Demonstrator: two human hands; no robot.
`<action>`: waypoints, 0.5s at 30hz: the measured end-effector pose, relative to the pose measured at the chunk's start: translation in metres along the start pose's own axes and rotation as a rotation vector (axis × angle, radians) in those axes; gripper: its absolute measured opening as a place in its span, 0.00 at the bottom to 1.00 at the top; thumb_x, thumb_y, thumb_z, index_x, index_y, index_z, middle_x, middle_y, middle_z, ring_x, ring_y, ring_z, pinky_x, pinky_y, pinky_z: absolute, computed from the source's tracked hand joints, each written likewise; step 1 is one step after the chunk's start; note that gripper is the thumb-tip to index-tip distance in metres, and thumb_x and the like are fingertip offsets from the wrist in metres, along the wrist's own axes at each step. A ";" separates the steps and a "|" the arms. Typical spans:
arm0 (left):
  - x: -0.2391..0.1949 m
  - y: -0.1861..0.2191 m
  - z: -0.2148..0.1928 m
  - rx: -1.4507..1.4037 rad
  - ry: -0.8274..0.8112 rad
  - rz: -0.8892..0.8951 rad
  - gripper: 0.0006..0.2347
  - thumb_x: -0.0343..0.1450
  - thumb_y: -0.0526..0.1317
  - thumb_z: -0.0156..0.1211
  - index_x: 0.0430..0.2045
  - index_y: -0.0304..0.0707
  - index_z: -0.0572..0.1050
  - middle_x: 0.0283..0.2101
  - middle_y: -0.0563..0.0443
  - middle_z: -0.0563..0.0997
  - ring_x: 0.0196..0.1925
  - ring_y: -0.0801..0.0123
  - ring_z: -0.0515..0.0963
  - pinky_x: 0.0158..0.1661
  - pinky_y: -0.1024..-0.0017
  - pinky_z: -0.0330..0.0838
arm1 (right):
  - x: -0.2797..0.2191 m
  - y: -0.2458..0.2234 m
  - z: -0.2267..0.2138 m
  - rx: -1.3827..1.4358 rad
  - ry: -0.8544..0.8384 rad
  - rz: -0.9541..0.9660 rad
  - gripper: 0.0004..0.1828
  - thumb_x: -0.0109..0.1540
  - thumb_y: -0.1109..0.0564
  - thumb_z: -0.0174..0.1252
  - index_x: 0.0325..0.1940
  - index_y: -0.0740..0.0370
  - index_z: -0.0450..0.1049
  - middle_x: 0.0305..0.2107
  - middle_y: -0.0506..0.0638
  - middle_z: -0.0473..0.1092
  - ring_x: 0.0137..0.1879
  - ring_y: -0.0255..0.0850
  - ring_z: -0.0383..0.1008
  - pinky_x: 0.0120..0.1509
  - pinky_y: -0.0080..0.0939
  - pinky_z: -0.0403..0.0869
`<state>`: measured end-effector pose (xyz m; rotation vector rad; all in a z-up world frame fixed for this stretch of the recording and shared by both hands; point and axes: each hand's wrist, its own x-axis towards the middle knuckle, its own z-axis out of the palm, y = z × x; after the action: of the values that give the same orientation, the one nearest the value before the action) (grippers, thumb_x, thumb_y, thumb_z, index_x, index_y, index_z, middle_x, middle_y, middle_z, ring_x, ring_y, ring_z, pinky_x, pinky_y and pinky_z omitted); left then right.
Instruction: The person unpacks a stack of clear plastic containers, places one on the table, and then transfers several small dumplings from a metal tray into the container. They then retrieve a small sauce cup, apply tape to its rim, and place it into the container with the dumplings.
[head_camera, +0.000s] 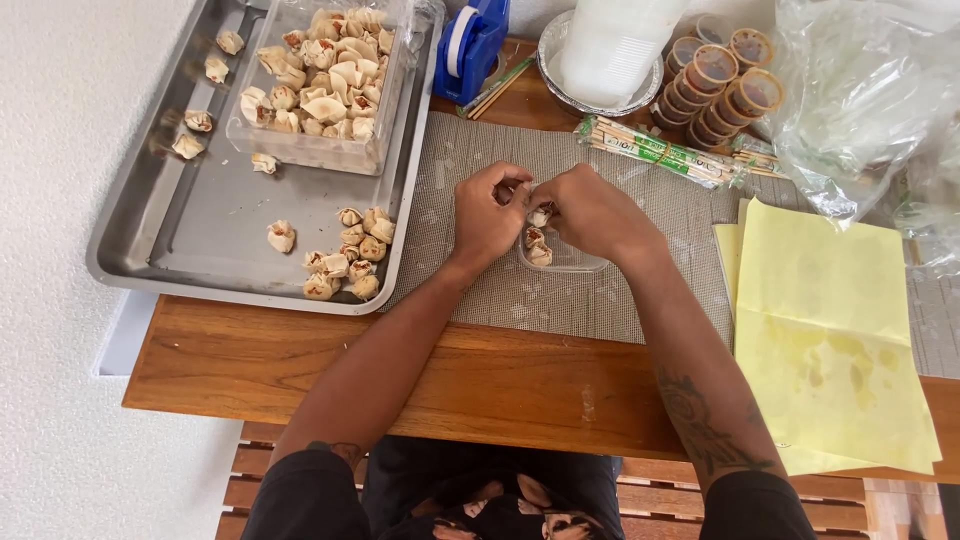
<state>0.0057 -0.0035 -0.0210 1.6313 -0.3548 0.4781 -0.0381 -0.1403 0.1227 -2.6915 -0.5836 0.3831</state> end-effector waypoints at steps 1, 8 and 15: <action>0.000 -0.003 0.001 0.000 0.000 0.002 0.06 0.64 0.25 0.62 0.28 0.35 0.82 0.24 0.41 0.82 0.19 0.67 0.79 0.20 0.75 0.71 | 0.001 0.000 -0.001 -0.001 0.002 -0.001 0.15 0.58 0.70 0.65 0.48 0.65 0.82 0.38 0.67 0.78 0.45 0.61 0.82 0.45 0.49 0.81; 0.003 0.000 0.001 -0.011 0.000 -0.029 0.06 0.64 0.26 0.62 0.28 0.35 0.83 0.24 0.41 0.82 0.19 0.68 0.78 0.19 0.75 0.71 | -0.002 -0.009 -0.011 0.053 -0.031 0.046 0.14 0.60 0.69 0.63 0.49 0.66 0.82 0.40 0.67 0.79 0.46 0.60 0.82 0.47 0.51 0.81; 0.002 0.001 0.003 0.004 0.006 -0.037 0.06 0.64 0.26 0.63 0.28 0.36 0.82 0.25 0.41 0.82 0.20 0.67 0.79 0.19 0.74 0.70 | 0.002 0.015 -0.001 -0.027 -0.016 0.039 0.16 0.58 0.72 0.58 0.47 0.65 0.83 0.40 0.68 0.79 0.49 0.69 0.79 0.48 0.63 0.79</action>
<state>0.0072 -0.0064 -0.0199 1.6370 -0.3188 0.4555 -0.0310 -0.1525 0.1175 -2.7318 -0.5449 0.4106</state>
